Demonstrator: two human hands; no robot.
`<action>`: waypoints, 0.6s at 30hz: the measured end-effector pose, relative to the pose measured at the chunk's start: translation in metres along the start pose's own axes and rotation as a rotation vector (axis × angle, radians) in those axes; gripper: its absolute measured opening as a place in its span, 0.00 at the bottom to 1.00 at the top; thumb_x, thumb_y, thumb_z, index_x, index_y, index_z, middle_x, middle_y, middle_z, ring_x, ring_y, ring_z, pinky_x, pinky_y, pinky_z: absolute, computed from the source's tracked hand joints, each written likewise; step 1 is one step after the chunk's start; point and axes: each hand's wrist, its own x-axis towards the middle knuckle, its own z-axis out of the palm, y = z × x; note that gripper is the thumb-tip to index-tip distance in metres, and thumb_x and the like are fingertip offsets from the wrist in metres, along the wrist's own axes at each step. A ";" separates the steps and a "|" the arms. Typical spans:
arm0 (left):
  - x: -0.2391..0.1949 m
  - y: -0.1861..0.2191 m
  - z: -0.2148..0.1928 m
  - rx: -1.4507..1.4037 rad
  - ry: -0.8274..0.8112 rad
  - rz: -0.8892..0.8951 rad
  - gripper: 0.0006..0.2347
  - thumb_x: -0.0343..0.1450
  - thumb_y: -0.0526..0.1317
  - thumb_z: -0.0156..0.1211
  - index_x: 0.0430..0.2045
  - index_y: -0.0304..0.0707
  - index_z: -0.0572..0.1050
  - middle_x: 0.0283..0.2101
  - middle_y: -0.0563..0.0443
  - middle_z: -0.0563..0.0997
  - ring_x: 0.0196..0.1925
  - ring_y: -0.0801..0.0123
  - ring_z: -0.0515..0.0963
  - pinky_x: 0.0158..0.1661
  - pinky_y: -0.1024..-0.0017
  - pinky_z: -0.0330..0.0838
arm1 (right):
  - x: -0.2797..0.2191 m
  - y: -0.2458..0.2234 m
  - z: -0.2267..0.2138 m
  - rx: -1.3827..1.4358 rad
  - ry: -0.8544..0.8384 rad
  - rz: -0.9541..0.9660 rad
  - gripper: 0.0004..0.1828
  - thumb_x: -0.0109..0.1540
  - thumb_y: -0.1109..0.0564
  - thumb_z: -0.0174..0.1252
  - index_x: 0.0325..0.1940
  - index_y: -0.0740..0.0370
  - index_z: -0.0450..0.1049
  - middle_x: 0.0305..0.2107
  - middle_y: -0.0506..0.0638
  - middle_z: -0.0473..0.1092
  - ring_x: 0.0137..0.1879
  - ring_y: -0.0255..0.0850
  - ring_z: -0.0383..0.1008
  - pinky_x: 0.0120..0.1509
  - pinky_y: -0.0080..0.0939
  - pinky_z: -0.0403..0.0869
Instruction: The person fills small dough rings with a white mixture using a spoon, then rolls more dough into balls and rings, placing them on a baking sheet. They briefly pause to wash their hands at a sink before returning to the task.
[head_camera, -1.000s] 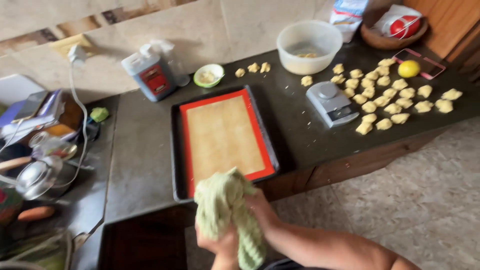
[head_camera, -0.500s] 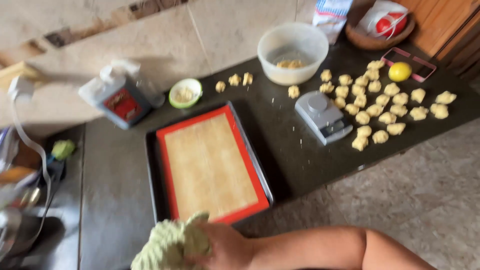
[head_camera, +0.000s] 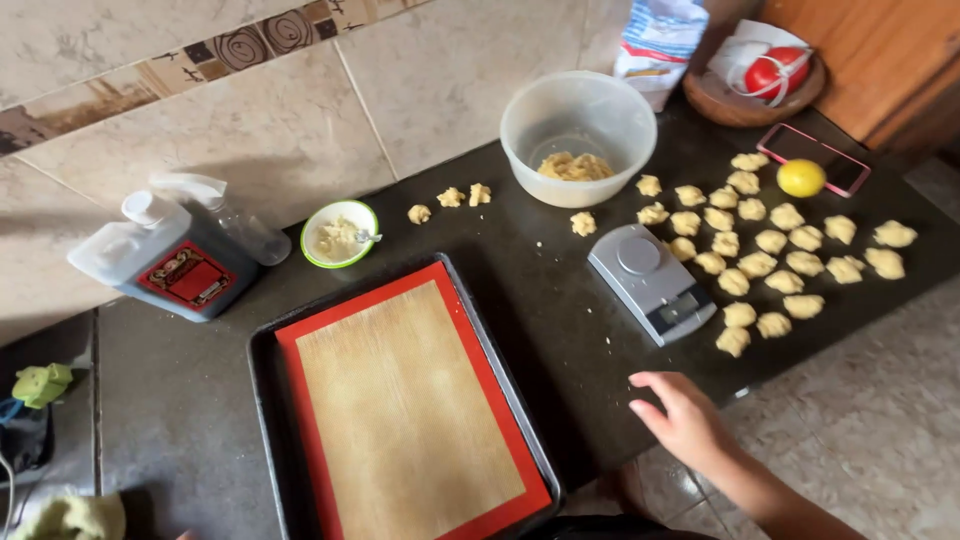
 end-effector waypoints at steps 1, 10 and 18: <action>-0.012 0.002 0.023 0.002 0.005 -0.009 0.14 0.56 0.34 0.72 0.32 0.30 0.77 0.39 0.38 0.77 0.41 0.58 0.76 0.45 0.67 0.70 | 0.014 0.004 -0.003 0.005 -0.011 -0.009 0.15 0.53 0.54 0.60 0.44 0.55 0.72 0.39 0.45 0.73 0.47 0.37 0.73 0.55 0.34 0.69; -0.121 0.148 0.173 -0.129 -0.327 -0.287 0.17 0.55 0.43 0.70 0.37 0.50 0.77 0.45 0.60 0.79 0.51 0.73 0.76 0.55 0.74 0.66 | 0.212 0.026 0.042 0.114 -0.174 -0.359 0.23 0.57 0.55 0.57 0.55 0.61 0.64 0.50 0.52 0.67 0.55 0.45 0.66 0.61 0.43 0.65; -0.243 0.173 0.170 0.432 -0.446 -0.103 0.25 0.62 0.68 0.37 0.44 0.66 0.72 0.53 0.62 0.73 0.63 0.54 0.64 0.58 0.39 0.51 | 0.380 0.016 0.173 -0.096 -0.264 -0.382 0.29 0.54 0.58 0.61 0.55 0.70 0.61 0.55 0.66 0.60 0.60 0.59 0.61 0.64 0.52 0.62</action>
